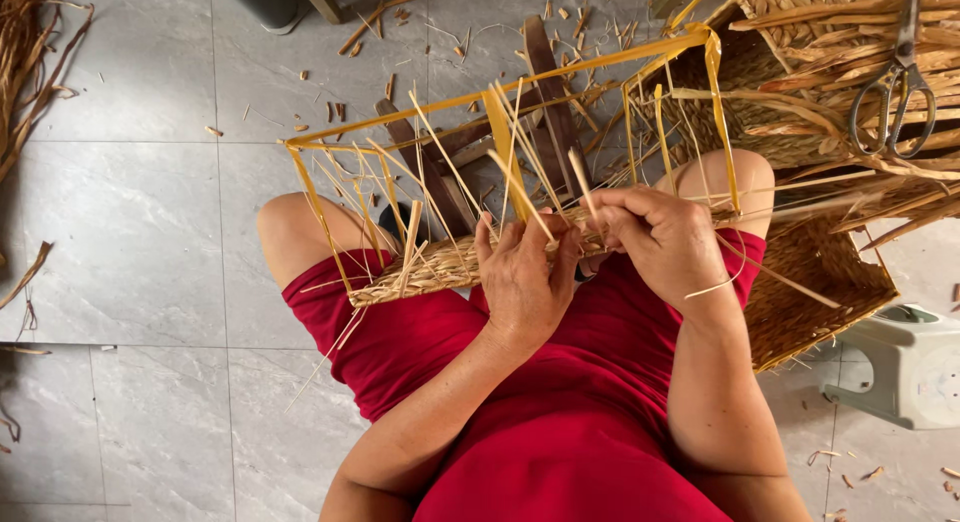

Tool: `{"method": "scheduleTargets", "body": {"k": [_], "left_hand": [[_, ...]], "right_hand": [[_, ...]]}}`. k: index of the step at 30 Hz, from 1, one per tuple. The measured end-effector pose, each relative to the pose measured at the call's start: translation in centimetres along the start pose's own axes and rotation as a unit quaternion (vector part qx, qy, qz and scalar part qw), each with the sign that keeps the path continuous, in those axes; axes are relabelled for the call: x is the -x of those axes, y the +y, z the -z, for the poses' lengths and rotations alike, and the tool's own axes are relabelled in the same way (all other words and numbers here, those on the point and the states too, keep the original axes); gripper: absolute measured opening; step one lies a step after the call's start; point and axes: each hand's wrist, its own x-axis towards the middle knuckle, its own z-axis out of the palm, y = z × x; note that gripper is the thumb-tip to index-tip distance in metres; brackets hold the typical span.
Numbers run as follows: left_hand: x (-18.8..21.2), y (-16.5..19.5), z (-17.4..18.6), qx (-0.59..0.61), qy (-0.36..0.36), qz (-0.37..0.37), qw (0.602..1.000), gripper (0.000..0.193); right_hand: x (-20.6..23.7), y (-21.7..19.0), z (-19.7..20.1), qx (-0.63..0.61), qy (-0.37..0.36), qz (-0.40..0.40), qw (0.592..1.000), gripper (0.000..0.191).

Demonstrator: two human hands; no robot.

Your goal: The person sits on the floor weaving a water-hyacinth basket on a yellow frame. They trim excess woven strands with scissors, fold and tuck the cut ends into the weave, rotate the basket, and continue working the rim strands by hand.

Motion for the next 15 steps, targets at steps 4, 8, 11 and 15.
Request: {"method": "scheduleTargets", "body": {"k": [4, 8, 11, 15], "left_hand": [[-0.1, 0.1, 0.1, -0.002, 0.015, -0.014, 1.0, 0.019], [-0.2, 0.6, 0.0, -0.093, 0.016, -0.045, 0.995, 0.03], [-0.1, 1.2, 0.5, -0.125, 0.036, -0.056, 0.99, 0.025], [0.5, 1.8, 1.2, -0.154, 0.032, -0.08, 0.984, 0.016]], "right_hand": [[0.3, 0.5, 2.0, -0.012, -0.101, 0.108, 0.989, 0.036], [-0.7, 1.1, 1.2, 0.006, -0.05, 0.06, 0.997, 0.022], [-2.7, 1.8, -0.9, 0.005, 0.019, -0.021, 1.0, 0.021], [-3.6, 2.3, -2.1, 0.03, 0.05, 0.006, 0.998, 0.03]]}}
